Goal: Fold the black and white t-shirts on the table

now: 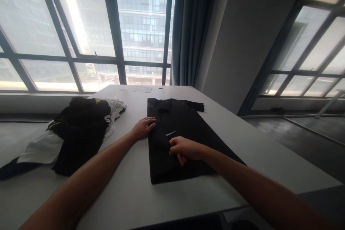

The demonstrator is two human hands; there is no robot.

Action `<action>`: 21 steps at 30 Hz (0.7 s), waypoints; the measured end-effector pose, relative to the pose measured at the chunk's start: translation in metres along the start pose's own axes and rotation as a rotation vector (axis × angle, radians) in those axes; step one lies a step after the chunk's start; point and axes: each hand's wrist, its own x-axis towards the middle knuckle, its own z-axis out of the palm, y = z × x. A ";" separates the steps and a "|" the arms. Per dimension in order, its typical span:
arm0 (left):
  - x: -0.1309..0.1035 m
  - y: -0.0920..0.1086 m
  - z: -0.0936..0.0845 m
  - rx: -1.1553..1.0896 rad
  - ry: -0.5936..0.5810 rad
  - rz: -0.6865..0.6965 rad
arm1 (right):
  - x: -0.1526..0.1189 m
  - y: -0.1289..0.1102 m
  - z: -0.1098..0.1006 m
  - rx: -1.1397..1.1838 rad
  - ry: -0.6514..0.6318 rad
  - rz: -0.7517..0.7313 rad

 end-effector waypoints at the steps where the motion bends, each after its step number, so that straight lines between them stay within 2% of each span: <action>1: 0.000 0.000 0.001 0.039 -0.049 0.004 | -0.001 0.001 -0.001 -0.060 -0.050 0.053; 4: 0.000 0.000 0.003 0.120 -0.155 0.013 | -0.003 -0.001 -0.007 -0.217 -0.187 0.151; 6: 0.000 0.001 0.002 0.138 -0.189 0.010 | -0.001 -0.005 -0.012 -0.283 -0.195 0.152; 8: -0.001 0.003 0.001 0.142 -0.207 0.012 | 0.008 -0.010 -0.019 -0.396 -0.065 0.134; 12: -0.001 0.006 -0.002 0.130 -0.220 0.009 | 0.042 -0.017 -0.038 -0.823 0.447 -0.025; 14: -0.001 0.006 -0.003 0.127 -0.247 -0.017 | 0.065 -0.021 -0.053 -0.994 0.625 -0.098; 16: 0.000 0.004 -0.002 0.130 -0.290 -0.051 | 0.089 -0.024 -0.072 -1.087 0.712 -0.111; 18: 0.001 0.002 0.000 0.128 -0.318 -0.071 | 0.115 -0.028 -0.093 -1.133 0.738 -0.112; 21: 0.001 -0.001 0.003 0.108 -0.303 -0.052 | 0.153 -0.034 -0.122 -1.173 0.667 -0.150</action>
